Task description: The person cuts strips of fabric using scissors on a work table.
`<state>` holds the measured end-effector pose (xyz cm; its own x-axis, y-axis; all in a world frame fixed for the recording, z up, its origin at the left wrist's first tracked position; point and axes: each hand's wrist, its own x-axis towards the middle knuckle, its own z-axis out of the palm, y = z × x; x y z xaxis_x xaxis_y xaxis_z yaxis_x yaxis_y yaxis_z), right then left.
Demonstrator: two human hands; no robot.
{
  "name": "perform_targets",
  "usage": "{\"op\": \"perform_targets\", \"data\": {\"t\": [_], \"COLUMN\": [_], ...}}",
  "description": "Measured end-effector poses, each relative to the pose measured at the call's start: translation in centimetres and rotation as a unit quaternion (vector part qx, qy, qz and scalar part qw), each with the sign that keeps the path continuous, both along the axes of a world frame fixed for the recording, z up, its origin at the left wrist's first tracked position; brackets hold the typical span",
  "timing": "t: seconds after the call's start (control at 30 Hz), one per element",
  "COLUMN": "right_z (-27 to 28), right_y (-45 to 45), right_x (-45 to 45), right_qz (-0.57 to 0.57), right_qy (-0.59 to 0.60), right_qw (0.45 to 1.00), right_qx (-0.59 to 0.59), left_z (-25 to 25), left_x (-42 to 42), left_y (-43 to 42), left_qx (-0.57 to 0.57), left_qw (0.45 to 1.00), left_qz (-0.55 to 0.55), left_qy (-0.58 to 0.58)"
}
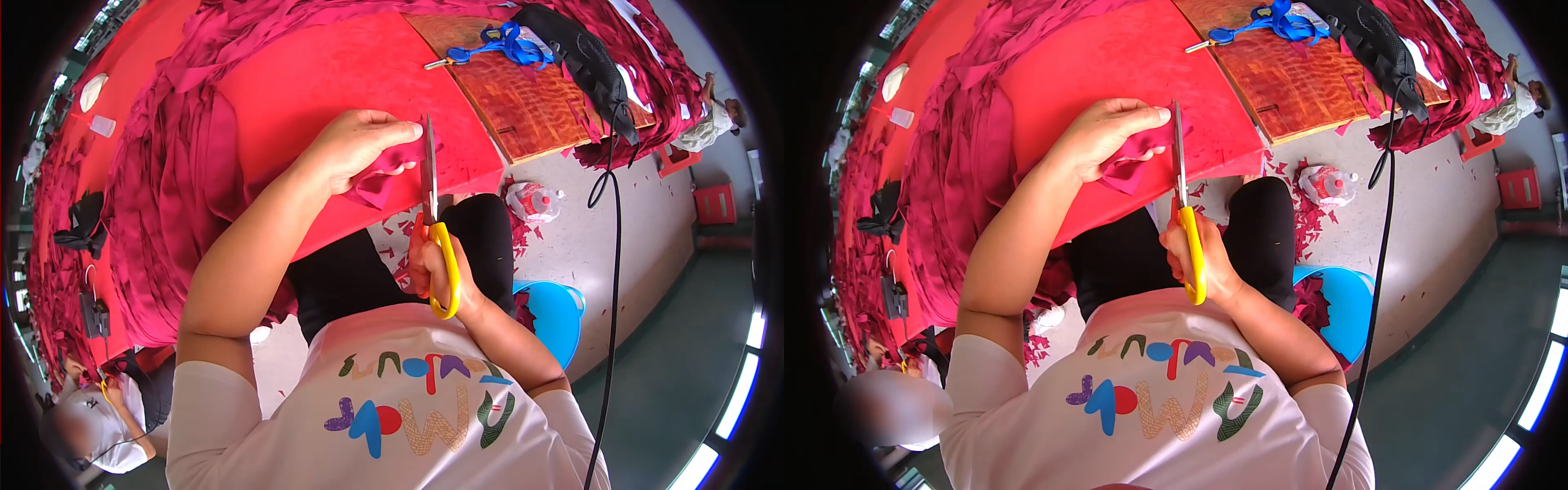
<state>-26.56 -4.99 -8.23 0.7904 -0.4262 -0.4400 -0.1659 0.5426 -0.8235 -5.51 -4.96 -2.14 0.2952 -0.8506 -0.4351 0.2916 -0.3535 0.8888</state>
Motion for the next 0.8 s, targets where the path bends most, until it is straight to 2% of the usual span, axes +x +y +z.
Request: {"op": "perform_targets", "data": {"t": [0.5,0.57,0.7,0.8], "right_z": [0.18,-0.33,-0.13,-0.19], "right_y": [0.30,0.39,0.59,0.77], "right_x": [0.37,0.45,0.50,0.61], "right_qz": [-0.016,-0.054,-0.051,-0.072], "right_qy": [-0.010,-0.032,-0.014,-0.003], "right_qw": [1.000,0.994,0.996,0.992], "right_qx": [-0.015,0.085,0.069,0.106], "left_z": [-0.06,-0.03,-0.15,-0.14], "left_x": [0.06,0.04,0.01,0.08], "left_y": [-0.01,0.00,-0.03,0.02], "left_qx": [0.013,0.012,0.008,0.004], "left_qw": [1.000,1.000,1.000,1.000], "left_qz": [-0.009,-0.010,-0.014,-0.018], "left_qy": [-0.017,-0.018,-0.022,-0.021]}}
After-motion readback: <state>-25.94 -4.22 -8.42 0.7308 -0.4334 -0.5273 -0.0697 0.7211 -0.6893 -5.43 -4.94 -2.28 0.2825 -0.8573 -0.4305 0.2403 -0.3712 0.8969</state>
